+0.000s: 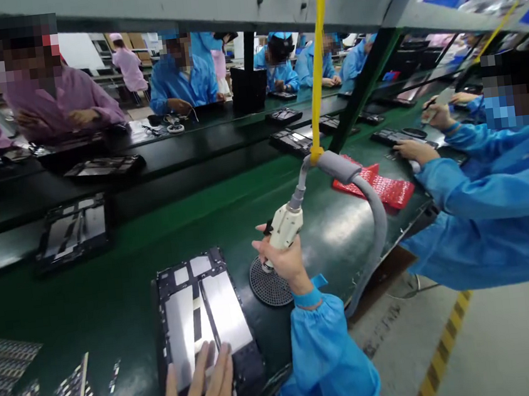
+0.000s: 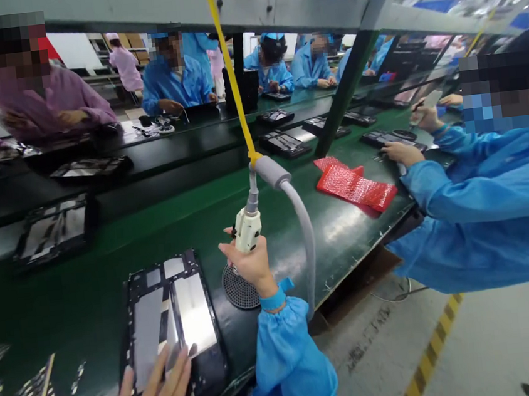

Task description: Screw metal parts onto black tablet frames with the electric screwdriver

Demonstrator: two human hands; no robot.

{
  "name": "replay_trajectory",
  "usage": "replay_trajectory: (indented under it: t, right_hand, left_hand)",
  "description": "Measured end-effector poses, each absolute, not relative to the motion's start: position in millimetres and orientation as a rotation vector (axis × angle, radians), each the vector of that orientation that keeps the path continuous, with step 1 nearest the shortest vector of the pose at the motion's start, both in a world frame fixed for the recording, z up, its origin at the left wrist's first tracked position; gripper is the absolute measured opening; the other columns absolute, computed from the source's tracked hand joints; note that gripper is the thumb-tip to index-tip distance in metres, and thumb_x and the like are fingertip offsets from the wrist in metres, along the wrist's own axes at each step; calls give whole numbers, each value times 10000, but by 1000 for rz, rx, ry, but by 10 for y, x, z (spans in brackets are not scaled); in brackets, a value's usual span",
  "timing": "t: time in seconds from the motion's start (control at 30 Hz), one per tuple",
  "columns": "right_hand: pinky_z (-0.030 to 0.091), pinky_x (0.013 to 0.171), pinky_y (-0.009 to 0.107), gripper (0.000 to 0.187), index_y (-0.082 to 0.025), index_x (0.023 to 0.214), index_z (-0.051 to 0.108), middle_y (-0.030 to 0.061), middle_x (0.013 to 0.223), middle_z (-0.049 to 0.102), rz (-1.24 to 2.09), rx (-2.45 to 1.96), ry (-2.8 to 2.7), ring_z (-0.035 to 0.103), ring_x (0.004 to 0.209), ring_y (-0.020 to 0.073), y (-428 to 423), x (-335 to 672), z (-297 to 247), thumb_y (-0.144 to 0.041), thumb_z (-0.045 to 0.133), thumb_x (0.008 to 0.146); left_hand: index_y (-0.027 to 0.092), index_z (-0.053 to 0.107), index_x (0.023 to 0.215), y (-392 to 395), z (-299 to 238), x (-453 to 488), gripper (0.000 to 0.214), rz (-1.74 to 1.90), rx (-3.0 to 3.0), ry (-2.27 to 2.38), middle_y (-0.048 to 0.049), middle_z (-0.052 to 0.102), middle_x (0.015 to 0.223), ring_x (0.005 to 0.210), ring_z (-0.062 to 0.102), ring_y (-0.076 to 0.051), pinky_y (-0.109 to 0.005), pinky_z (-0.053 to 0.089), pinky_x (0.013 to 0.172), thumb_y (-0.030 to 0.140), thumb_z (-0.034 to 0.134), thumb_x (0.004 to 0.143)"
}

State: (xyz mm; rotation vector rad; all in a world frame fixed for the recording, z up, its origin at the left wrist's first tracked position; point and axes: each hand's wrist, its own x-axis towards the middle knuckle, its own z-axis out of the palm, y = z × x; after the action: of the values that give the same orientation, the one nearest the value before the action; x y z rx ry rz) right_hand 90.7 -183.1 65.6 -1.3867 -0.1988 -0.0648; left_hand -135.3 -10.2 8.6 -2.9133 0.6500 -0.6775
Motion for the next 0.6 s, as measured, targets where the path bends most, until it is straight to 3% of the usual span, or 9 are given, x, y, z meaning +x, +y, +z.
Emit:
replay_trajectory:
  t: [0.1, 0.3, 0.4, 0.47, 0.6]
  right_hand:
    - [453, 433, 242, 372, -114, 1014, 649, -75, 457, 543, -58, -1417, -218, 509, 385, 107, -1774, 922, 606, -257, 748, 686]
    - [449, 440, 243, 332, -119, 993, 644, -70, 458, 545, -51, -1471, -216, 509, 388, 107, -1752, 965, 546, -245, 736, 700]
    - [448, 440, 245, 285, -128, 947, 647, -66, 457, 544, -46, -1477, -226, 507, 388, 109, -1748, 975, 526, -244, 735, 702]
    - [447, 435, 245, 264, -137, 920, 648, -66, 459, 542, -41, -1480, -227, 507, 387, 110, -1742, 975, 518, -248, 737, 699]
    - [452, 434, 247, 297, -134, 951, 646, -66, 468, 547, -53, -1507, -228, 512, 390, 110, -1727, 968, 520, -250, 739, 693]
  left_hand:
    - [160, 614, 1250, -271, 105, -1180, 553, -608, -2912, 680, -101, 502, 1419, 1333, 367, -398, -640, 3, 1142, 489, 553, 809]
    - [140, 611, 1244, -553, 83, -984, 455, -682, -2996, 555, -85, 500, 1423, 1334, 389, -359, -592, 4, 1175, 258, 563, 806]
    - [134, 614, 1233, -576, 67, -979, 432, -716, -3022, 524, -83, 515, 1409, 1313, 420, -379, -606, 15, 1174, 264, 558, 825]
    - [153, 633, 1199, -520, 93, -998, 380, -781, -3048, 625, -84, 584, 1337, 1276, 479, -350, -582, 95, 1182, 278, 565, 847]
    - [225, 653, 1145, -330, 217, -1087, 362, -982, -3205, 893, -25, 738, 1033, 1038, 661, -179, -381, 368, 1121, 65, 521, 848]
